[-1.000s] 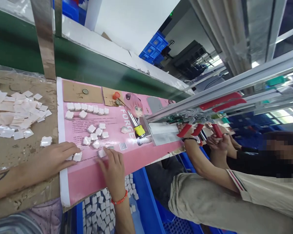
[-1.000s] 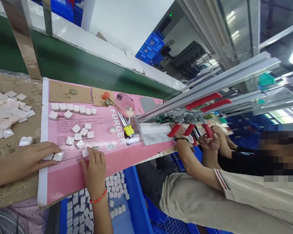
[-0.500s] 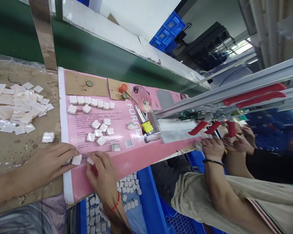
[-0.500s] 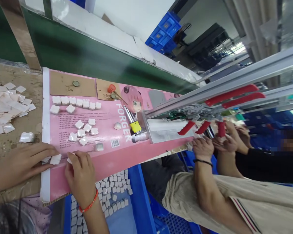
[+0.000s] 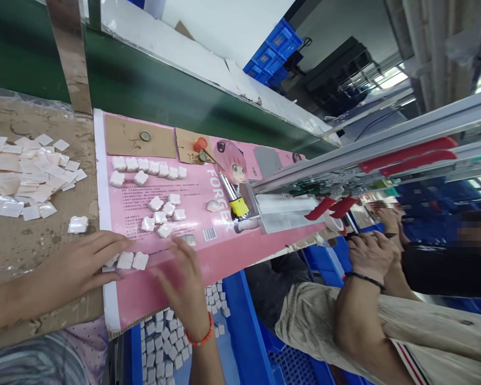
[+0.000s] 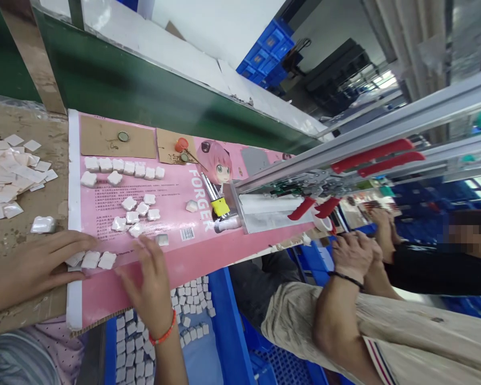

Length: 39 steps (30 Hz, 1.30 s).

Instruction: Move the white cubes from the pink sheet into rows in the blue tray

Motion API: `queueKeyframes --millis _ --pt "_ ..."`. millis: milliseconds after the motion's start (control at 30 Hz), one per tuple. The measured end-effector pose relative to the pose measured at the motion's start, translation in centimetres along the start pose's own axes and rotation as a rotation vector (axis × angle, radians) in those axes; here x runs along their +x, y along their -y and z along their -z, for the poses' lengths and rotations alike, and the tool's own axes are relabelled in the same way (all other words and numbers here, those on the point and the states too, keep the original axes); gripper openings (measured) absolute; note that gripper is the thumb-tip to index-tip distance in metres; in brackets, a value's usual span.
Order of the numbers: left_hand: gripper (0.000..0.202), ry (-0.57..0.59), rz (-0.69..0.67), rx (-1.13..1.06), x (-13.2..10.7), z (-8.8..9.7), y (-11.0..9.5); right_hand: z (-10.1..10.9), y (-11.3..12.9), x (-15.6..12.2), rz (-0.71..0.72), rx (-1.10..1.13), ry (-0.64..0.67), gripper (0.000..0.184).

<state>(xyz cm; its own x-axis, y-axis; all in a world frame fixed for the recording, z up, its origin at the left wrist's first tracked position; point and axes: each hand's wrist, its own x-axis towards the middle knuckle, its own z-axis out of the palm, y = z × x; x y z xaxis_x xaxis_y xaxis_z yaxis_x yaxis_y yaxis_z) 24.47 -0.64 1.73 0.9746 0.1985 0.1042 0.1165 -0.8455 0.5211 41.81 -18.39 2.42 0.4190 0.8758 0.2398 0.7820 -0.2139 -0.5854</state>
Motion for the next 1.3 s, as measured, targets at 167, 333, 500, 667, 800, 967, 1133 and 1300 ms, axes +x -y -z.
queueKeyframes --millis 167,333,500,667,800,967,1133,1300 --pt "0.043 0.061 0.041 -0.030 -0.6 0.5 1.9 1.7 -4.1 0.3 -0.221 -0.097 -0.048 0.053" --pt "0.042 0.046 0.031 -0.001 -0.6 0.6 1.7 1.6 -3.7 0.1 -0.198 -0.094 -0.051 0.043" --pt "0.043 0.001 -0.026 0.048 0.2 0.4 0.1 0.4 0.5 0.1 0.080 -0.084 -0.109 0.040" --pt "0.034 0.015 -0.054 0.042 0.7 0.1 -0.1 -2.1 2.3 -0.1 0.286 -0.138 -0.099 0.032" --pt "0.029 -0.013 -0.056 -0.016 0.7 0.0 -0.2 -3.1 2.3 -0.2 0.308 -0.236 -0.161 0.026" --pt "0.026 -0.024 -0.078 -0.006 0.7 0.2 -0.4 -2.6 3.2 0.4 0.306 -0.322 -0.125 0.019" --pt "0.025 -0.014 -0.100 -0.010 0.8 0.2 -0.3 -2.0 3.5 1.2 0.314 -0.335 -0.054 0.013" --pt "0.025 -0.005 -0.088 -0.035 0.7 -0.2 0.1 -2.8 2.8 0.9 0.301 -0.238 -0.086 0.021"
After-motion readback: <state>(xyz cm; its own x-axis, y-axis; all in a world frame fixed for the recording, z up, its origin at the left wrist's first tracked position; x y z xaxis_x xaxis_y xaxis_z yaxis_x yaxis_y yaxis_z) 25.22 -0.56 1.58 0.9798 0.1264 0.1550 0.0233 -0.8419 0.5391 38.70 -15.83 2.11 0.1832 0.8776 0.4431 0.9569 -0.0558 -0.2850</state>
